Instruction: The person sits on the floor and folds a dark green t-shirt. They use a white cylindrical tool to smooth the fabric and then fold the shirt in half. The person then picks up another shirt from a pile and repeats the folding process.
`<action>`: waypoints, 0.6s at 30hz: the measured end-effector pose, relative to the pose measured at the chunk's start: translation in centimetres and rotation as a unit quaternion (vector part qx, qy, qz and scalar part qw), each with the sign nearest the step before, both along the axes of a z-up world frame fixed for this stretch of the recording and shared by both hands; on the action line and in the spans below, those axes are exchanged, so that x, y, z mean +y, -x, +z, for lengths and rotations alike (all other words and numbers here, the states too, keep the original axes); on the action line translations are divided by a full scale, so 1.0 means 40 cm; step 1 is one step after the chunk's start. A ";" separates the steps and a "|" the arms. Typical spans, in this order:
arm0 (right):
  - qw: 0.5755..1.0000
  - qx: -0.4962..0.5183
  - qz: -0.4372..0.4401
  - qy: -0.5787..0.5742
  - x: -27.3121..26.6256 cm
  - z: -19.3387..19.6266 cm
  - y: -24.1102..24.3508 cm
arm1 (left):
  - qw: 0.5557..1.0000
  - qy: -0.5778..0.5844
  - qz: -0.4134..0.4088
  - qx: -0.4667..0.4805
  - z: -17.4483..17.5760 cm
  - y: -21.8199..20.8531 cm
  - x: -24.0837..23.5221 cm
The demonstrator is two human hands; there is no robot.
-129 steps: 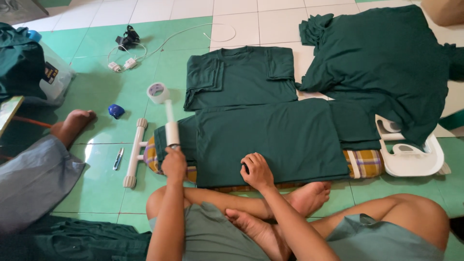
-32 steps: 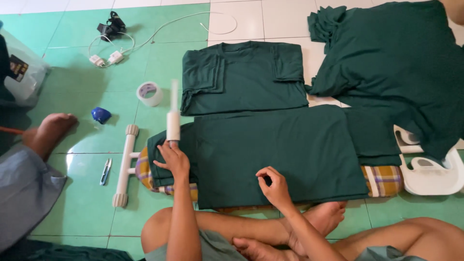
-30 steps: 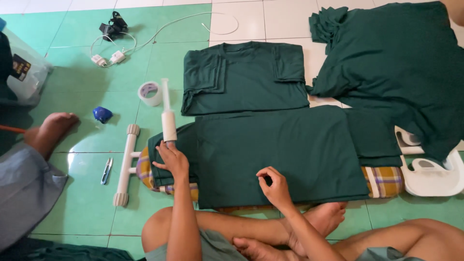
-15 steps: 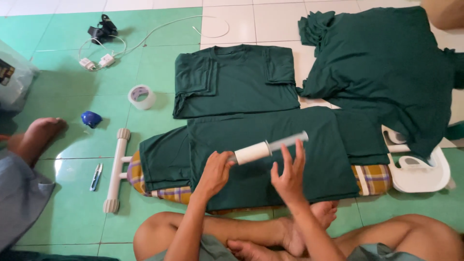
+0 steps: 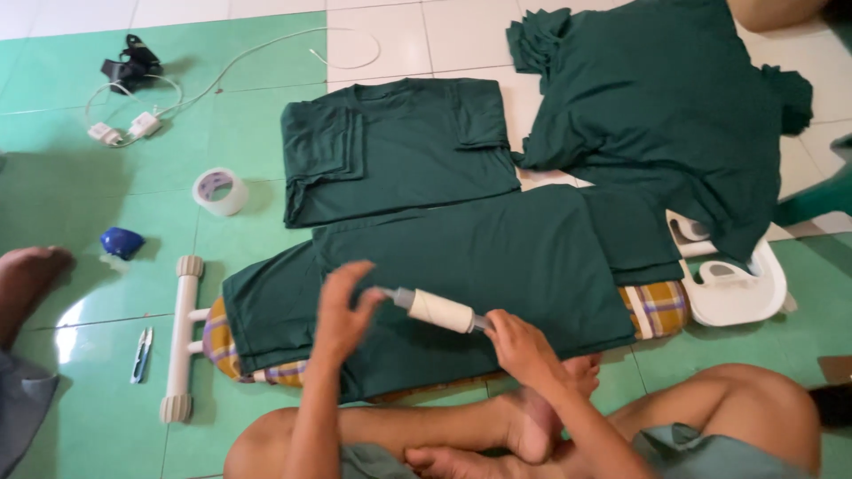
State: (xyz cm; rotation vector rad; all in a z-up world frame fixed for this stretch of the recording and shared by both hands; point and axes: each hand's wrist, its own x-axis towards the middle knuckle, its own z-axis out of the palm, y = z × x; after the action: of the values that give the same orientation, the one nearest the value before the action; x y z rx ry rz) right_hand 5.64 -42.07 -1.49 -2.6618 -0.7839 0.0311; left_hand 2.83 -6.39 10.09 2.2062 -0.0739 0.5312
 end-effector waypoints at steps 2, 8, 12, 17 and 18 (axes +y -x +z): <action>0.999 -0.036 0.000 -0.037 0.015 0.044 0.018 | 0.996 -0.057 0.072 -0.006 -0.029 -0.020 0.080; 0.992 -0.060 -0.007 -0.111 0.021 0.150 0.013 | 0.890 -0.312 0.314 0.108 -0.203 0.000 0.201; 0.979 0.035 -0.030 -0.200 -0.035 0.204 -0.009 | 0.821 -0.368 0.431 0.078 -0.240 0.018 0.254; 0.975 0.052 -0.066 -0.207 -0.204 0.214 -0.042 | 0.845 -0.263 0.457 0.087 -0.191 0.041 0.249; 0.971 0.074 -0.082 -0.211 -0.234 0.232 -0.045 | 0.845 -0.311 0.435 -0.013 -0.189 0.049 0.236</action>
State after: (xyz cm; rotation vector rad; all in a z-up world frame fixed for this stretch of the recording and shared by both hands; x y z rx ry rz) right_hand 7.43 -51.44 7.78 -2.2783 -0.4586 0.0170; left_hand 0.87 3.06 2.51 2.7994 0.9065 1.1549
